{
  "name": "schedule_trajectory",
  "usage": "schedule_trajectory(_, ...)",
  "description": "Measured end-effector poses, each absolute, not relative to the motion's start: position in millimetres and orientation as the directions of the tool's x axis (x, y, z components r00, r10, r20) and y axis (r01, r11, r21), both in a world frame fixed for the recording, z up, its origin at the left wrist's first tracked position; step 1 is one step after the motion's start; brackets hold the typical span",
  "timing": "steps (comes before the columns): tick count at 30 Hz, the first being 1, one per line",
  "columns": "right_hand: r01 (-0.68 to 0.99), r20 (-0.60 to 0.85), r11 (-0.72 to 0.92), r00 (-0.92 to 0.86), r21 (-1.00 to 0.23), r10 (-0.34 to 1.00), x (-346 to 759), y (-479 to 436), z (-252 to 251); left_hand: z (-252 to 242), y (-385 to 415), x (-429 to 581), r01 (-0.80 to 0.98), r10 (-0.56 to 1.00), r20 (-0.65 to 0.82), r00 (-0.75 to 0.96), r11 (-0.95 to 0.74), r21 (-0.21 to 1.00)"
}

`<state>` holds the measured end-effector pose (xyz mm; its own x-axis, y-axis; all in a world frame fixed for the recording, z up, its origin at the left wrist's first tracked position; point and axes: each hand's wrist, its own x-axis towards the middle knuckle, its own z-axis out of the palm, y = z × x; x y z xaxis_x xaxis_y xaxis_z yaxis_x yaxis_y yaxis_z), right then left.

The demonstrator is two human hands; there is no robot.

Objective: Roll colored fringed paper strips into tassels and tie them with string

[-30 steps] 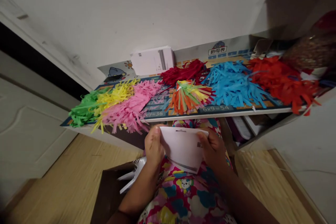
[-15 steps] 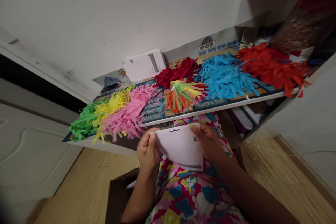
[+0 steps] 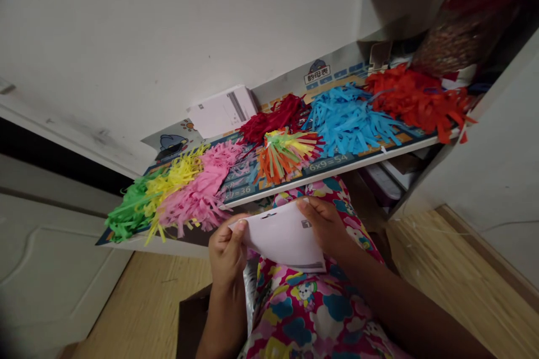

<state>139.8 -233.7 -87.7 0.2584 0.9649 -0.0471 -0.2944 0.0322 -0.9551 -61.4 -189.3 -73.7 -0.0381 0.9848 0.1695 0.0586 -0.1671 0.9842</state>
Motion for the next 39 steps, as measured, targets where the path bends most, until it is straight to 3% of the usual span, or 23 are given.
schedule_trajectory(6, -0.104, 0.053, 0.077, 0.223, -0.992, 0.973, 146, -233, -86, -71, -191, -62, 0.03, 0.99, 0.141, 0.024, -0.142, 0.989)
schedule_trajectory(11, 0.115, 0.142, 0.117, 0.238, -0.986, 0.961, 154, -235, -79, -51, -180, -69, 0.113, 0.97, 0.063, 0.235, -0.092, 0.989)
schedule_trajectory(18, 0.378, 0.269, 0.22, 0.079, -0.899, 0.96, 166, -237, -55, -11, -169, -68, 0.34, 0.813, 0.153, 0.562, -0.396, 0.853)
schedule_trajectory(23, 0.395, 0.243, 0.244, -0.055, -0.886, 0.969, 174, -234, -45, -2, -159, -62, 0.3, 0.691, 0.103, 0.715, -0.437, 0.848)
schedule_trajectory(29, 0.256, 0.068, 0.059, 0.029, -0.965, 0.997, 183, -217, -52, -11, -145, -49, 0.213, 0.694, 0.262, 0.671, -0.519, 0.828)
schedule_trajectory(34, 0.353, 0.054, 0.043, 0.021, -0.935, 0.998, 185, -205, -64, -30, -131, -39, 0.318, 0.577, 0.091, 0.812, -0.568, 0.76)
schedule_trajectory(37, 0.338, -0.006, 0.034, -0.116, -0.941, 0.993, 203, -189, -58, -37, -121, -40, 0.323, 0.597, 0.104, 0.796, -0.564, 0.76)
schedule_trajectory(39, 0.333, 0.022, 0.056, -0.104, -0.941, 0.994, 237, -162, -44, -43, -115, -45, 0.315, 0.628, 0.139, 0.766, -0.554, 0.771)
